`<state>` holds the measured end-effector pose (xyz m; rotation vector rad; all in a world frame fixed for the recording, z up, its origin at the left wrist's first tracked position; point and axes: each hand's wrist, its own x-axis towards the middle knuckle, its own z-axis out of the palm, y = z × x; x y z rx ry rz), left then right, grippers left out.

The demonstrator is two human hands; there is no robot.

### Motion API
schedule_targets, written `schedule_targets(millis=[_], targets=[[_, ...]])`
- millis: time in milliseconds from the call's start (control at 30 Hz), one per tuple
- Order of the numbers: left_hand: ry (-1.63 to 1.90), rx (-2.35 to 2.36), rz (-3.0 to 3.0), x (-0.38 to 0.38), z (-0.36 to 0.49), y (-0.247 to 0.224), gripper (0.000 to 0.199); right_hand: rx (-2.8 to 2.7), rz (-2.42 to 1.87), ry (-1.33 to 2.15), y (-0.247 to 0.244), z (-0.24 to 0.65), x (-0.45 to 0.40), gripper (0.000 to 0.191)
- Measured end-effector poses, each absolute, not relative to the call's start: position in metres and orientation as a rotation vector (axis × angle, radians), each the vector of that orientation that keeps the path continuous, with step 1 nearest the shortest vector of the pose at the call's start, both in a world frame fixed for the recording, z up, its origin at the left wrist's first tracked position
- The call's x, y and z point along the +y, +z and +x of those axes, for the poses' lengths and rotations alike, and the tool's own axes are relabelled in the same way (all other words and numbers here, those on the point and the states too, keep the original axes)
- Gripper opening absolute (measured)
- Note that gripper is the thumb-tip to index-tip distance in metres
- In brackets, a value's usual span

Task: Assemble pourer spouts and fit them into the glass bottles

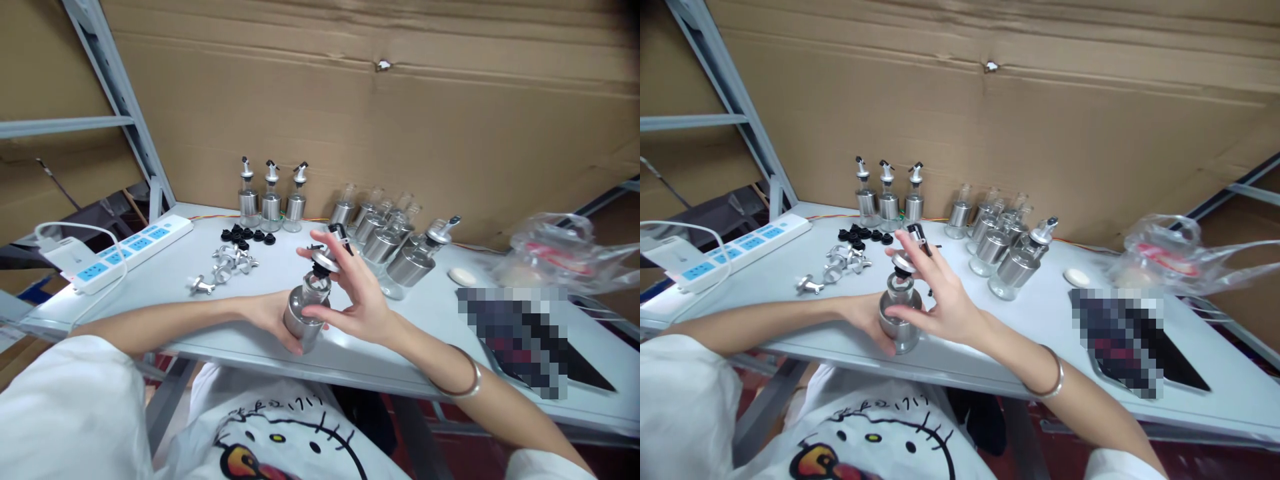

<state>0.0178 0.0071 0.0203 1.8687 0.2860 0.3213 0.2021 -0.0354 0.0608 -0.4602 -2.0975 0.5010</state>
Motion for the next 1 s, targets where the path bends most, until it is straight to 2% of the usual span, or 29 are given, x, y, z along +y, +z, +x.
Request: schedule_targets(millis=[133, 467, 600, 800, 1000], targets=[[0.367, 0.358, 1.890, 0.006, 0.019, 0.014, 0.044, -2.098, -0.430, 0.488, 0.054, 0.203, -0.036, 0.072], [0.444, 0.303, 1.752, 0.001, 0.024, 0.007, 0.050, -1.863, -0.548, 0.870, 0.057, 0.201, -0.042, 0.044], [0.444, 0.299, 1.748, 0.001, 0.024, 0.006, 0.053, -1.840, -0.545, 0.834, 0.056, 0.200, -0.041, 0.043], [0.325, 0.322, 1.659, 0.001, 0.020, 0.005, 0.059, -1.802, -0.650, 0.607, 0.057, 0.203, -0.033, 0.020], [0.296, 0.401, 1.634, 0.004, 0.020, 0.003, 0.063, -1.632, -0.780, 0.867, 0.049, 0.203, -0.019, 0.026]])
